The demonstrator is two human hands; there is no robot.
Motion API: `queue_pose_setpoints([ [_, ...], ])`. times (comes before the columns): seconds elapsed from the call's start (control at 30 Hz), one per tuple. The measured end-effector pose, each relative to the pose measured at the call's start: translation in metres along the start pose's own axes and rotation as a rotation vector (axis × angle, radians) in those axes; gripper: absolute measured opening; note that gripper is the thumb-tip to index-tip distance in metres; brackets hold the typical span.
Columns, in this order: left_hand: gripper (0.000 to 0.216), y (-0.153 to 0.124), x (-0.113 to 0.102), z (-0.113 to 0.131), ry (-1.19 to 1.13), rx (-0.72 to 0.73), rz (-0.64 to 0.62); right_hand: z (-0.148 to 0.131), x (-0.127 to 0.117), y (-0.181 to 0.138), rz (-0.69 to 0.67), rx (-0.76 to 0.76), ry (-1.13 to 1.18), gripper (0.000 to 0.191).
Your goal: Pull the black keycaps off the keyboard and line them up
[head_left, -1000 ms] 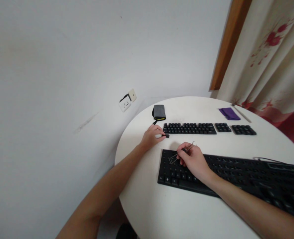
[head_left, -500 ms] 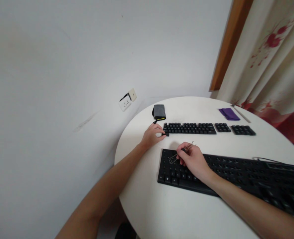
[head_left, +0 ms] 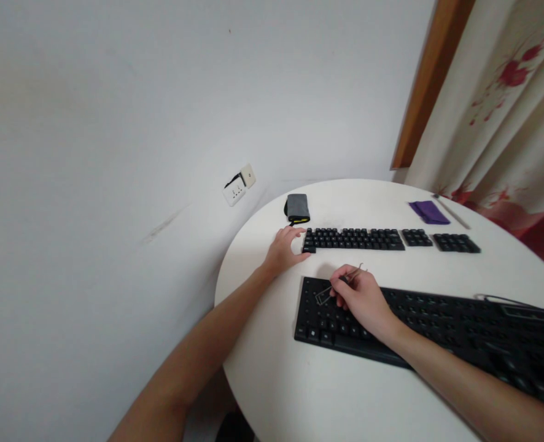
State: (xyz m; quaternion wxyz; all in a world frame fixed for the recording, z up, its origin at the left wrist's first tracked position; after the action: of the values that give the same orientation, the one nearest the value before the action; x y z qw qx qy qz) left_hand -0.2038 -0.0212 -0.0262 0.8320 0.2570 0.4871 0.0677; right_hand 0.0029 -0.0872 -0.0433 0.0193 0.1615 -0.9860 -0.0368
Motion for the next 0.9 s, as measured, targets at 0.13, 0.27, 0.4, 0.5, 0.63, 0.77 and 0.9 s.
queue_pose_setpoints([
  [0.13,0.063,0.001,0.001,0.001,-0.015,-0.007,-0.017,0.001,0.000,0.000,-0.007,-0.002,-0.008,0.010],
  [0.27,0.064,0.002,0.003,-0.002,-0.027,-0.030,-0.025,0.002,-0.001,0.000,0.000,0.000,-0.020,0.010],
  [0.4,0.069,0.003,0.004,-0.006,-0.032,-0.046,-0.023,0.002,-0.001,0.000,-0.001,-0.003,-0.022,0.009],
  [0.5,0.070,0.003,0.005,-0.008,-0.035,-0.042,-0.023,0.002,-0.001,0.000,0.001,-0.004,-0.021,0.009],
  [0.63,0.073,0.004,0.007,-0.012,-0.033,-0.045,-0.015,0.002,-0.001,0.000,0.007,-0.009,-0.010,0.010],
  [0.77,0.077,0.004,0.009,-0.018,-0.046,-0.057,-0.013,0.001,-0.001,0.000,0.010,-0.007,-0.004,0.009],
  [0.9,0.077,0.005,0.009,-0.020,-0.047,-0.079,-0.018,-0.001,0.000,-0.001,0.008,-0.009,-0.002,0.010],
])
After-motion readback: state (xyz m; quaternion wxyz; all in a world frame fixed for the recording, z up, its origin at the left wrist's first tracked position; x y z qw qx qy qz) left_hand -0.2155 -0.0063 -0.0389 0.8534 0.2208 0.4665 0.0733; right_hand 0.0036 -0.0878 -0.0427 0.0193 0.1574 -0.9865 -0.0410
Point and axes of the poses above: each hand's wrist, its own y-axis towards the middle knuckle, its own x-axis out of the palm, z = x × y, the point moved 7 cm from there along y, towards the middle knuckle, and after that the axes turned 6 degrees about -x, right-handed, at the moved point
